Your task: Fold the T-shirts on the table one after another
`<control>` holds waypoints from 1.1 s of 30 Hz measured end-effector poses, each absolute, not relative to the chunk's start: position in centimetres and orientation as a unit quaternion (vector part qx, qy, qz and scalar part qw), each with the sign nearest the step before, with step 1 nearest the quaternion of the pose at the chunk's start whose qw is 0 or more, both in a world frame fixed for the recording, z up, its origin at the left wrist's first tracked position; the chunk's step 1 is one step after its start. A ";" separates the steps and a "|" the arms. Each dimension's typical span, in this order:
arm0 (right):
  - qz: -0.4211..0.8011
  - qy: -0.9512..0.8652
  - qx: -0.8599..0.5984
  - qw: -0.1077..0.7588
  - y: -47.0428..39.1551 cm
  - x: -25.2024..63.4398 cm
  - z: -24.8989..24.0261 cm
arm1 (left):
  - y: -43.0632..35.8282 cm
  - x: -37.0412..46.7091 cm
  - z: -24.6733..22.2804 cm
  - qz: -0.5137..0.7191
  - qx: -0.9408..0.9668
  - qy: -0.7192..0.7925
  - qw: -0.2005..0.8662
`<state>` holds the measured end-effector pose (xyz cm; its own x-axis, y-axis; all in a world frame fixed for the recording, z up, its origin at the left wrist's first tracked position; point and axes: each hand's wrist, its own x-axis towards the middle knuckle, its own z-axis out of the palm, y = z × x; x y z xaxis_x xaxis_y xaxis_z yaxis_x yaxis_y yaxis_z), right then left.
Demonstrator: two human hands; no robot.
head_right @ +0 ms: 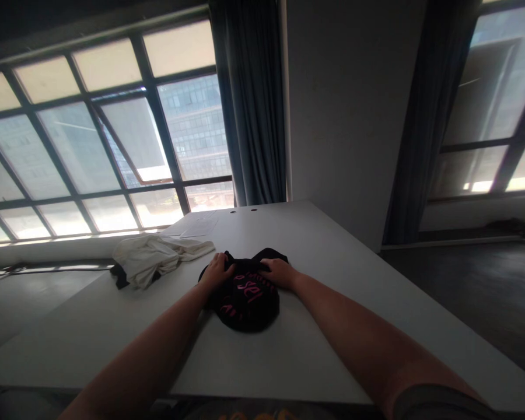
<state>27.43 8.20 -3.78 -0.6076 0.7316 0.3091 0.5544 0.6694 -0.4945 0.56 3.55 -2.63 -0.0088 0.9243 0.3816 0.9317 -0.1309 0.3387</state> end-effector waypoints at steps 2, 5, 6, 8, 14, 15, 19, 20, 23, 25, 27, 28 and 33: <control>0.176 -0.879 -0.366 0.248 8.1 27.3 -3.7 | 3.7 0.4 -2.8 -0.274 -0.703 -0.656 0.002; 0.181 -0.879 -0.364 0.250 7.9 27.2 -3.5 | 3.8 0.2 -3.0 -0.289 -0.705 -0.648 -0.005; 0.181 -0.878 -0.364 0.251 7.9 27.2 -3.5 | 3.9 0.1 -3.1 -0.292 -0.706 -0.645 -0.008; 0.184 -0.878 -0.364 0.252 7.8 27.3 -3.4 | 4.0 0.1 -3.1 -0.289 -0.712 -0.640 -0.018; 0.194 -0.876 -0.363 0.252 7.8 27.4 -3.4 | 4.0 0.1 -2.6 -0.240 -0.710 -0.659 -0.055; 0.194 -0.876 -0.363 0.252 7.8 27.4 -3.4 | 4.0 0.2 -2.6 -0.238 -0.711 -0.660 -0.057; 0.196 -0.877 -0.359 0.253 7.8 27.5 -3.5 | 3.9 0.2 -2.6 -0.256 -0.721 -0.643 -0.038; 0.195 -0.877 -0.359 0.254 7.9 27.5 -3.5 | 3.8 0.2 -2.6 -0.265 -0.723 -0.637 -0.029; 0.179 -0.880 -0.357 0.257 8.2 27.4 -3.8 | 3.6 0.2 -2.4 -0.291 -0.727 -0.622 -0.006; 0.153 -0.888 -0.350 0.257 8.6 27.3 -4.1 | 3.3 0.2 -2.1 -0.303 -0.731 -0.611 0.007; 0.123 -0.893 -0.355 0.248 9.2 27.4 -4.3 | 3.0 0.2 -1.7 -0.313 -0.734 -0.602 0.023; 0.112 -0.892 -0.365 0.241 9.4 27.5 -4.3 | 2.9 0.1 -1.5 -0.319 -0.733 -0.599 0.035; 0.091 -0.870 -0.430 0.223 9.9 28.2 -4.1 | 2.5 -0.8 -0.3 -0.342 -0.711 -0.606 0.102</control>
<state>28.18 9.85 -4.11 -0.5301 0.7896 0.3091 0.7080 0.6127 -0.3511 -0.79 2.53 -0.26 0.0312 0.7920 0.6098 0.9312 -0.2446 0.2701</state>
